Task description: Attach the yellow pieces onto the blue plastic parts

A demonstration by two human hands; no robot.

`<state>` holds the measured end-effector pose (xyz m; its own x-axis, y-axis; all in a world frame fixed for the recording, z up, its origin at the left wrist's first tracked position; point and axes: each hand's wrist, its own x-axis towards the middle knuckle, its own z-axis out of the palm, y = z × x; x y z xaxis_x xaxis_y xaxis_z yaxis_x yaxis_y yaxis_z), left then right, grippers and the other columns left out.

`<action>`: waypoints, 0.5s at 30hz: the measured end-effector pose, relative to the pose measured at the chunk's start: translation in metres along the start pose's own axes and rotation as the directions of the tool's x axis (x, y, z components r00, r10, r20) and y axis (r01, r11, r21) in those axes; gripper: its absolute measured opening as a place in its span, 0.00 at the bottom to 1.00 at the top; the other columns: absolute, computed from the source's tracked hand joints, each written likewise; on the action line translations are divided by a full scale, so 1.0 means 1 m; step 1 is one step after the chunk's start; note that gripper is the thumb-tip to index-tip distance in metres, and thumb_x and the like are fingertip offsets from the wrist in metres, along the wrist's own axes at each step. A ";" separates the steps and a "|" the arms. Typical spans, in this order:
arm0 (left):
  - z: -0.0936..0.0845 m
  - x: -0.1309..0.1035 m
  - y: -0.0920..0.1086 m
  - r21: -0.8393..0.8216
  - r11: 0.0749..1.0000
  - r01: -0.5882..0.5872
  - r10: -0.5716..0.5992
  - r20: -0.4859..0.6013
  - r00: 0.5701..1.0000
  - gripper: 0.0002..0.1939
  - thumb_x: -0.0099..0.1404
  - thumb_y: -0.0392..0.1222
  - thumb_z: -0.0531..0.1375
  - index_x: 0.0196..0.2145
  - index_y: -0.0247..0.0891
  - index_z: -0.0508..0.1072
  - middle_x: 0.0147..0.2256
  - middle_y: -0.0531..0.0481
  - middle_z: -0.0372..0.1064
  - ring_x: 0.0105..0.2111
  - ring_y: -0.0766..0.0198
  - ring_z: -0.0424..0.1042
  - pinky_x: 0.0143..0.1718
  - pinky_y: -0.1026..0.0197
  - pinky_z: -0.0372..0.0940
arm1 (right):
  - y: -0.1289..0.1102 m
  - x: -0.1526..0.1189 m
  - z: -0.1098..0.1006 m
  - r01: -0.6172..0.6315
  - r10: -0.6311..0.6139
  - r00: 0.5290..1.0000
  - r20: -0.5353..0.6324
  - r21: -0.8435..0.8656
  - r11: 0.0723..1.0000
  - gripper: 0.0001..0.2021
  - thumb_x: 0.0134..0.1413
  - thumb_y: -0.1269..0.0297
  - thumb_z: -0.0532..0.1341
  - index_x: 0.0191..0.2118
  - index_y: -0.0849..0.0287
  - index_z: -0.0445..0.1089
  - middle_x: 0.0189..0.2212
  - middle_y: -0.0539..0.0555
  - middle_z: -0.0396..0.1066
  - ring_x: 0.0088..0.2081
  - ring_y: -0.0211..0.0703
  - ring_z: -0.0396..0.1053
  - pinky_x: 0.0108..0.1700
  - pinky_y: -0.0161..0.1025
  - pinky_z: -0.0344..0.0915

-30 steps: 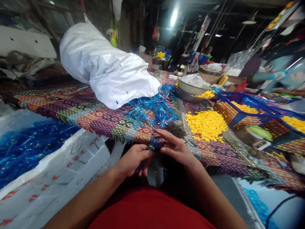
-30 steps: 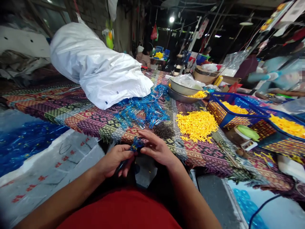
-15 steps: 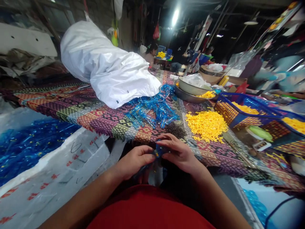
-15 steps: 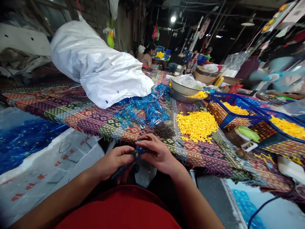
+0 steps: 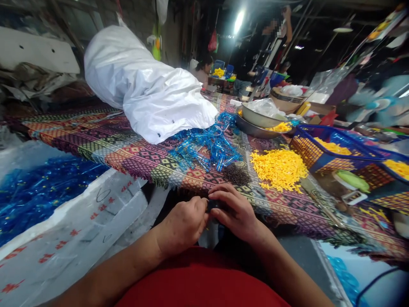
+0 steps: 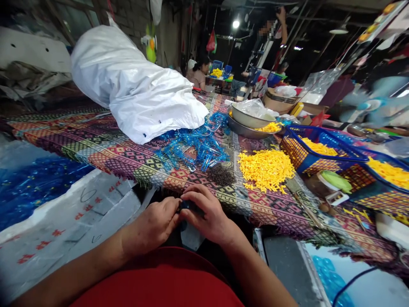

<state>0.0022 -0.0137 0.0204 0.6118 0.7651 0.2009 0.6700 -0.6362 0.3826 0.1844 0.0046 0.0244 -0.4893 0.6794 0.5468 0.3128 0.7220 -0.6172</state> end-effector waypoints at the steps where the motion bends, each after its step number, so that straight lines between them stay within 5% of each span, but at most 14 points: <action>1: 0.002 0.000 -0.001 -0.013 1.000 0.000 0.000 0.000 1.000 0.14 0.68 0.41 0.41 0.40 0.33 0.63 0.35 0.43 0.64 0.34 0.59 0.67 0.33 0.57 0.64 | 0.000 -0.001 0.001 -0.003 0.003 1.000 -0.004 0.002 1.000 0.13 0.52 0.71 0.59 0.45 0.56 0.64 0.41 0.57 0.64 0.44 0.44 0.64 0.46 0.42 0.64; 6: 0.008 0.001 -0.005 -0.111 0.993 0.037 -0.038 -0.002 0.999 0.14 0.67 0.42 0.42 0.38 0.33 0.64 0.35 0.43 0.65 0.34 0.59 0.67 0.36 0.56 0.64 | 0.003 -0.002 0.005 -0.051 0.051 0.999 0.007 0.053 0.997 0.12 0.53 0.70 0.58 0.45 0.56 0.65 0.42 0.57 0.64 0.45 0.44 0.64 0.46 0.42 0.64; 15: -0.016 0.003 -0.007 -0.398 0.910 0.115 -0.099 0.061 0.993 0.11 0.63 0.38 0.51 0.43 0.37 0.67 0.39 0.48 0.69 0.41 0.61 0.67 0.42 0.60 0.61 | 0.007 -0.006 0.000 -0.118 0.121 0.992 -0.019 0.130 0.985 0.14 0.54 0.66 0.59 0.48 0.53 0.66 0.46 0.57 0.66 0.51 0.48 0.62 0.52 0.47 0.60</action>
<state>-0.0071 -0.0058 0.0327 0.5669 0.8168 0.1069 0.5130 -0.4516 0.7299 0.1897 0.0055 0.0169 -0.4321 0.7644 0.4786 0.2600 0.6137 -0.7455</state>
